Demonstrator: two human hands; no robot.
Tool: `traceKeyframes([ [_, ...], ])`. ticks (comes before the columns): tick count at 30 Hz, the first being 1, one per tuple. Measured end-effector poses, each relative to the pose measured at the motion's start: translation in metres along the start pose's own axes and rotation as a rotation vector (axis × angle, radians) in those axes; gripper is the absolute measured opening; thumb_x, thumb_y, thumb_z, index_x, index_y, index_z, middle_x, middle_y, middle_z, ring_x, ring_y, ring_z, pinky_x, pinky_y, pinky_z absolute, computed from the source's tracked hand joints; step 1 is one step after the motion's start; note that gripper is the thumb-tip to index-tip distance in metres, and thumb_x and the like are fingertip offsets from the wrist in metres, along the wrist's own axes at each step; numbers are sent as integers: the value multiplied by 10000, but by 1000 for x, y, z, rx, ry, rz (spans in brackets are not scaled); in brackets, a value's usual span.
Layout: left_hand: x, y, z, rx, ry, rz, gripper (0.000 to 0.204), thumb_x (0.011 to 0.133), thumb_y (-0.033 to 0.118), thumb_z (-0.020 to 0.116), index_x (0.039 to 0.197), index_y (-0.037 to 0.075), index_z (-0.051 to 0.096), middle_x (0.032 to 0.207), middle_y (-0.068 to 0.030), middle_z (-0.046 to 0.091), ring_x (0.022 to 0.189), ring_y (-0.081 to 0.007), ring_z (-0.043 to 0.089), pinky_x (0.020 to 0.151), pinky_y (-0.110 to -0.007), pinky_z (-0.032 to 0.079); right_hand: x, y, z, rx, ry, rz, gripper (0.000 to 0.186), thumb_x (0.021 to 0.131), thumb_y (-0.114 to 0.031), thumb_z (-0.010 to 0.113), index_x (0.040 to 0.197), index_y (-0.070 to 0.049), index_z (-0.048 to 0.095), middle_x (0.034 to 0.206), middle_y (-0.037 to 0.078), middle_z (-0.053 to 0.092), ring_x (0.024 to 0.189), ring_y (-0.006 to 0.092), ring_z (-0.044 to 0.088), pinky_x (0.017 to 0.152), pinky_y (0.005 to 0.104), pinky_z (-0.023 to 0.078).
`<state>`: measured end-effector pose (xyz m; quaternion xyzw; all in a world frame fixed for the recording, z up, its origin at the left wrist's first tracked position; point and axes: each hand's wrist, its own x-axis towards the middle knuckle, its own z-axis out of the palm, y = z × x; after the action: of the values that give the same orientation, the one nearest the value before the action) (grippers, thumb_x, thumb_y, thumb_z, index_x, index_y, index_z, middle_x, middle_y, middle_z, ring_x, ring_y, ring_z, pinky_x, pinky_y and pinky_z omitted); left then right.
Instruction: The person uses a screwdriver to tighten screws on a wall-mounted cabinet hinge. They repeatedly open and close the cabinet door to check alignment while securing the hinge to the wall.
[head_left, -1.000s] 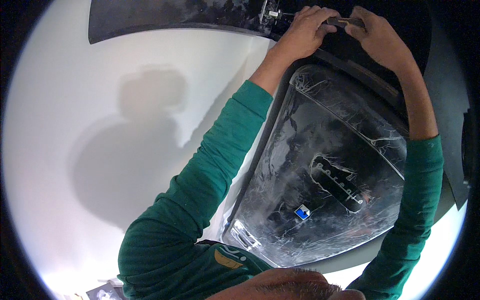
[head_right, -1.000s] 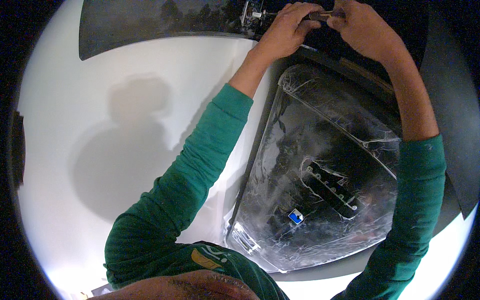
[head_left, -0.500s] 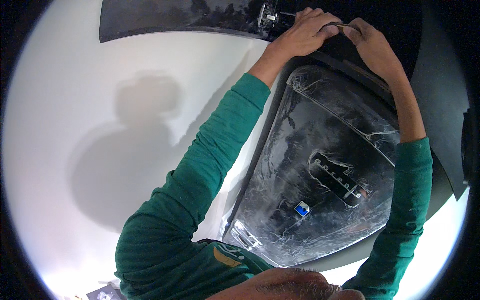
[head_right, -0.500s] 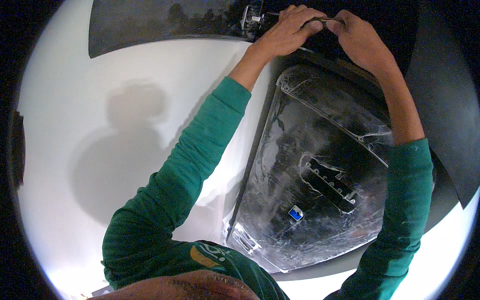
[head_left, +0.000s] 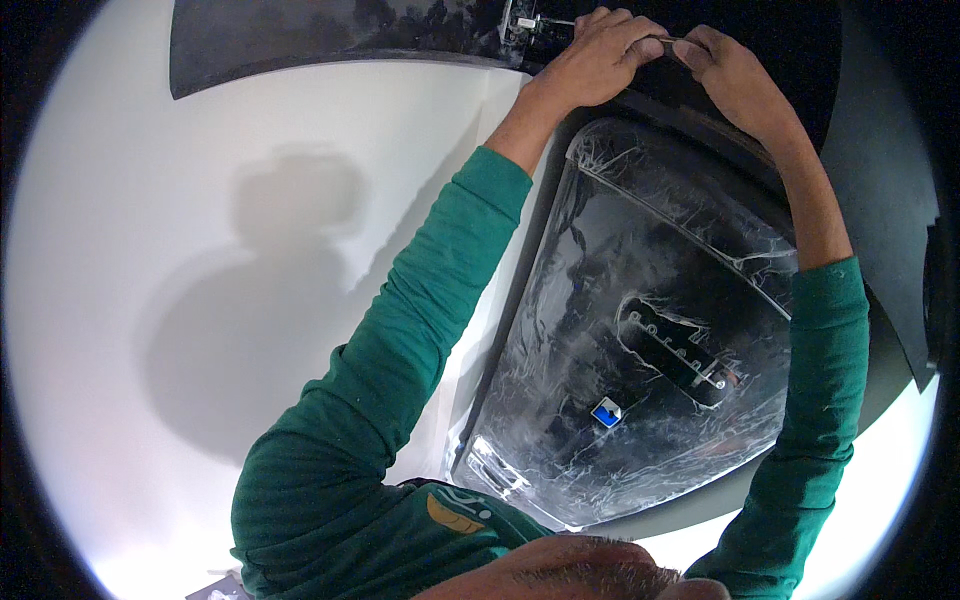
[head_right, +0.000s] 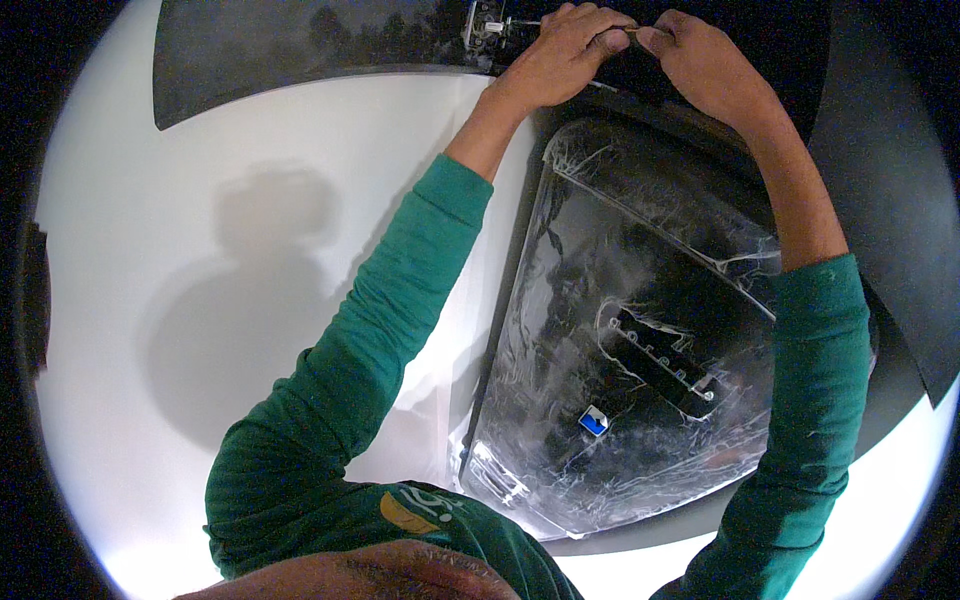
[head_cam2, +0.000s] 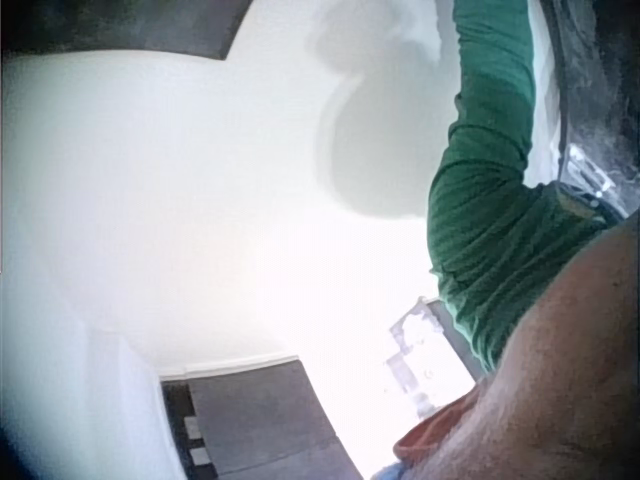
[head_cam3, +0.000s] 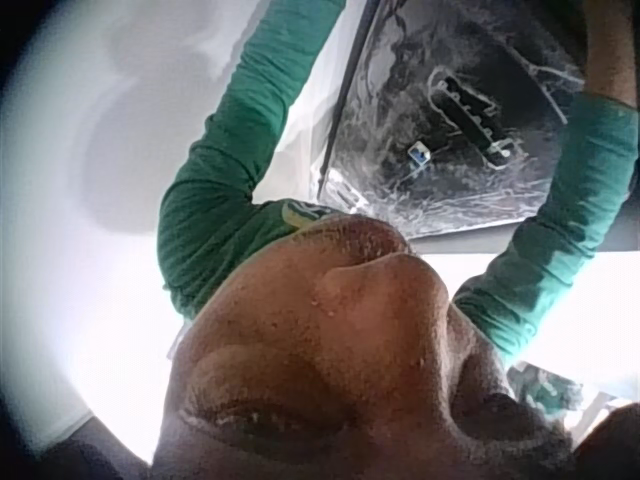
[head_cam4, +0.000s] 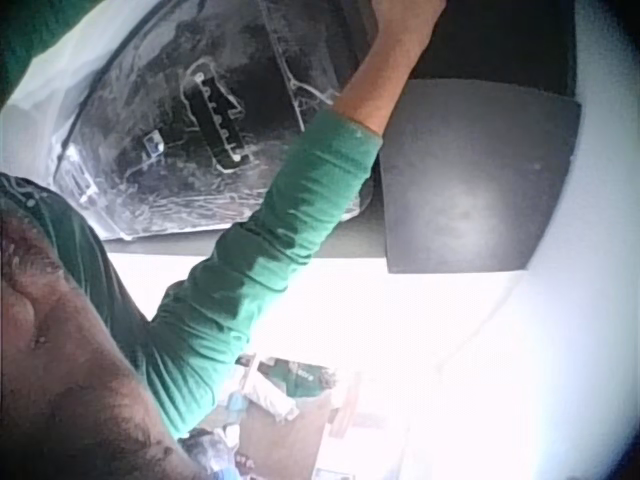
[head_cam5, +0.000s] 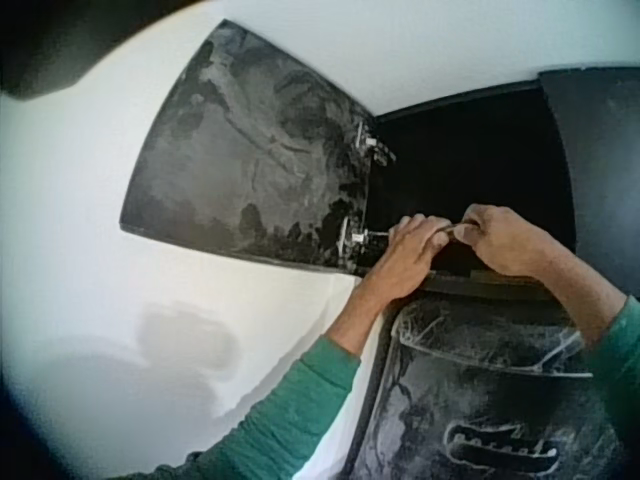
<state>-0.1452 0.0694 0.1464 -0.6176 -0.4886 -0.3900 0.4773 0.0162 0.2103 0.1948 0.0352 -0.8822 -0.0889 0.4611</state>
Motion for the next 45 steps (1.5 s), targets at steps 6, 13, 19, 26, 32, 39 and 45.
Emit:
traceKeyframes([
  [6,-3,-18,9,-26,96,-20,507,1098,470,408,1329,63,601,1274,-188,618,1214,-424,559,1056,-554,384,17,-1,-8,58,-144,53,565,1084,-539,451,1216,-35,669,820,80,610,656,178,564,650,354,485],
  [13,-7,-28,18,4,138,20,327,1094,345,491,1253,142,692,1189,-102,683,1148,-327,574,1092,-488,377,0,-20,-16,246,-114,215,565,1086,-554,424,849,-66,584,653,-15,484,464,107,434,394,292,346],
  [19,-12,-36,13,9,158,-33,351,1102,361,464,1250,144,696,1127,-94,707,1134,-317,595,1092,-469,377,17,-4,-15,567,-324,298,518,1088,-534,452,929,-69,616,647,-19,508,403,49,362,330,236,277],
  [26,-9,-47,12,59,68,30,375,1096,407,470,1247,157,705,1079,-98,720,1113,-304,619,1097,-465,373,19,3,-15,595,-391,363,493,1087,-526,472,974,-74,636,670,-15,537,394,57,340,337,230,312],
  [32,-2,-23,3,-49,75,-1,473,1084,459,452,1341,99,619,1246,-162,645,1218,-381,571,1097,-525,368,15,13,14,-172,224,-411,420,1032,-441,524,1073,-36,628,846,100,590,663,200,503,571,351,412],
  [39,-7,-33,8,-41,203,0,384,1042,380,585,1330,131,639,1194,-132,674,1204,-351,588,1116,-517,356,-1,-8,13,-311,462,-538,352,1094,-405,520,1217,-91,624,852,120,630,798,269,667,734,358,545],
  [45,-15,-34,5,5,244,11,336,1003,369,644,1264,169,718,1147,-100,707,1190,-343,606,1079,-503,389,17,-13,-38,378,-389,177,515,1027,-545,589,1071,-33,624,814,90,626,537,121,569,455,288,438],
])
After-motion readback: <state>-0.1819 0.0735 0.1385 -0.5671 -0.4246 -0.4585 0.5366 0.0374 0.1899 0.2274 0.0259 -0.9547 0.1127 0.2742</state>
